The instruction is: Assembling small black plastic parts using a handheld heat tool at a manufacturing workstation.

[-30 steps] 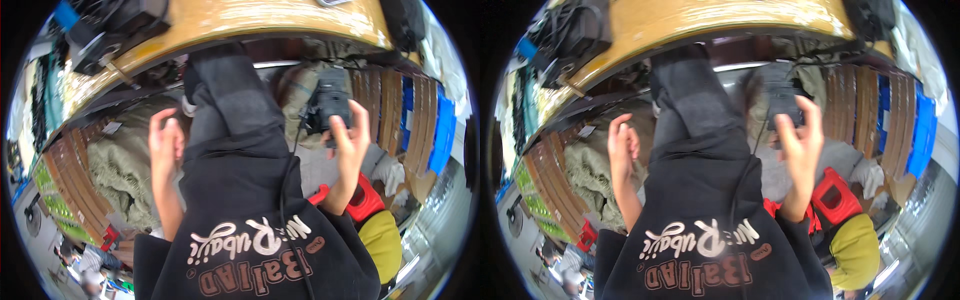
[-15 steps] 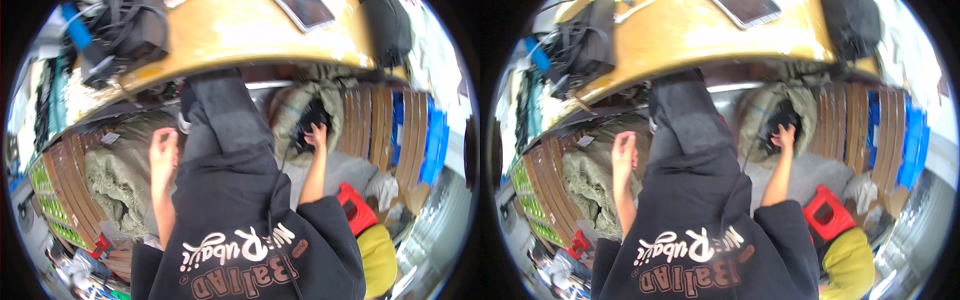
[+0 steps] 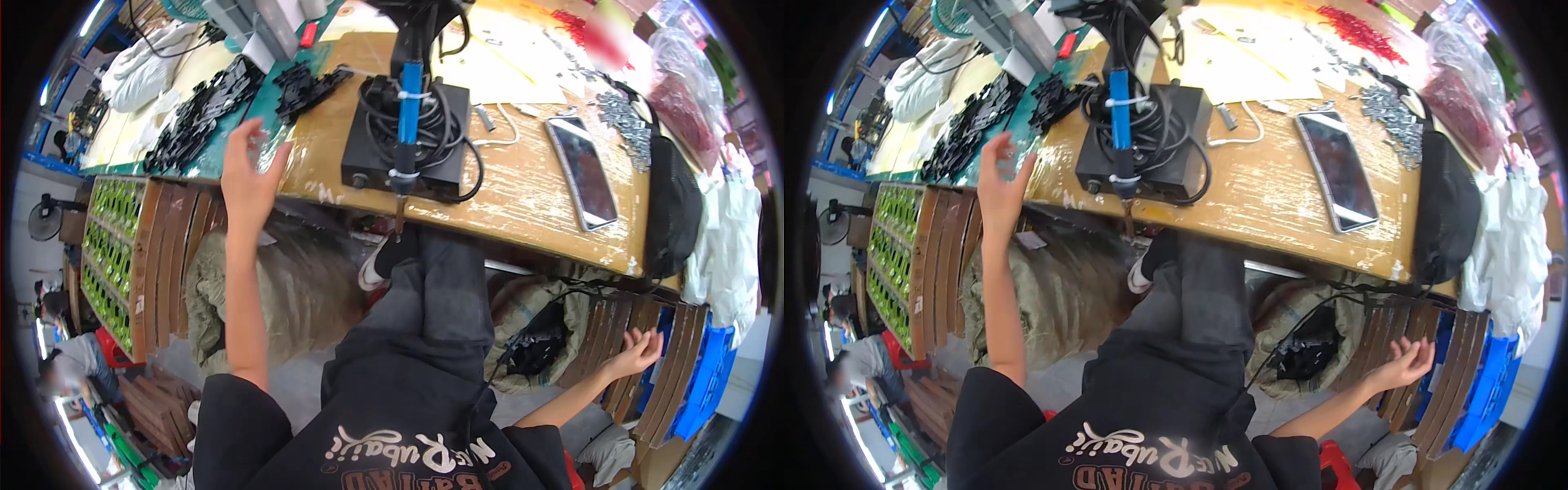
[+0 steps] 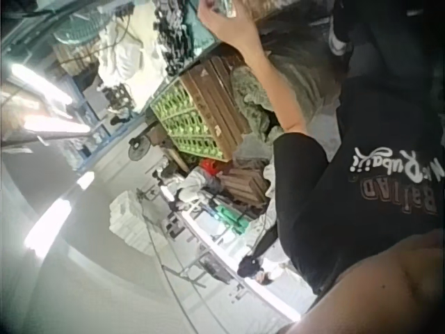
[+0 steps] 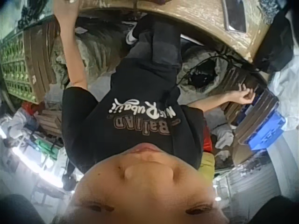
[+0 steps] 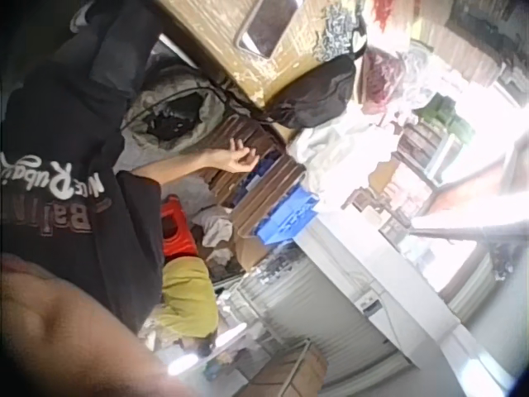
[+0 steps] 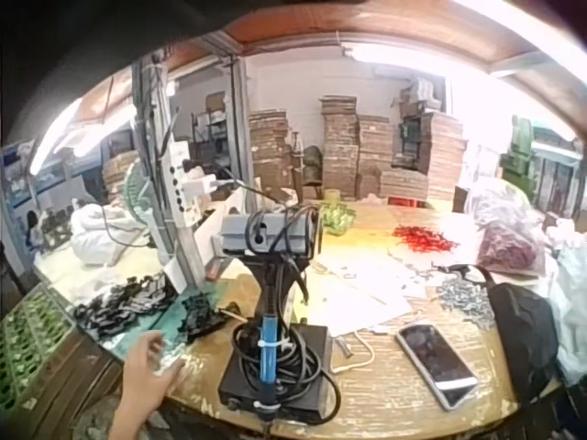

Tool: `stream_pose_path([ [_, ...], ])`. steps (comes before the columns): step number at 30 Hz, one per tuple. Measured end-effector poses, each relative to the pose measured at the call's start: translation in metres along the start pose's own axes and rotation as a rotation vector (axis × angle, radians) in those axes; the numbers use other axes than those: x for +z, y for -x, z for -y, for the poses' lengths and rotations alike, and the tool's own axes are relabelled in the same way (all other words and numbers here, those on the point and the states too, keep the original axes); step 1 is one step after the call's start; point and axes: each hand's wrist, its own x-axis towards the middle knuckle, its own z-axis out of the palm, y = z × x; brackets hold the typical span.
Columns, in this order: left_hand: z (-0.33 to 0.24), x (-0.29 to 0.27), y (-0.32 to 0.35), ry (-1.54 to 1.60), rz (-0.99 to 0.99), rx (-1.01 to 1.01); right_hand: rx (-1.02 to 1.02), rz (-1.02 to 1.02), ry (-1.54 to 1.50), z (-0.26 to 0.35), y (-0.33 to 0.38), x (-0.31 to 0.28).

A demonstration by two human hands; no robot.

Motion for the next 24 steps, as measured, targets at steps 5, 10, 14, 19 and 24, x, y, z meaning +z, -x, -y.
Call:
stream_pose_path([
  [5, 0.038, 0.029, -0.041, -0.329, 0.064, 0.386, -0.148, 0.253, -0.219, 0.11, -0.001, 0.077],
  [10, 0.034, 0.032, -0.046, -0.095, -0.111, 0.208, -0.23, 0.779, -0.035, 0.116, -0.031, 0.162],
  [14, 0.018, 0.013, -0.042, 0.162, -0.31, -0.021, -0.538, 0.864, 0.326, 0.091, -0.074, 0.22],
  [19, 0.002, -0.033, 0.006, 0.94, -0.405, -0.31, -0.611, 1.018, 0.558, 0.062, -0.105, 0.26],
  [24, -0.044, -0.048, 0.075, 1.217, -0.064, -0.612, -0.767, 1.011, 0.607, 0.04, -0.121, 0.274],
])
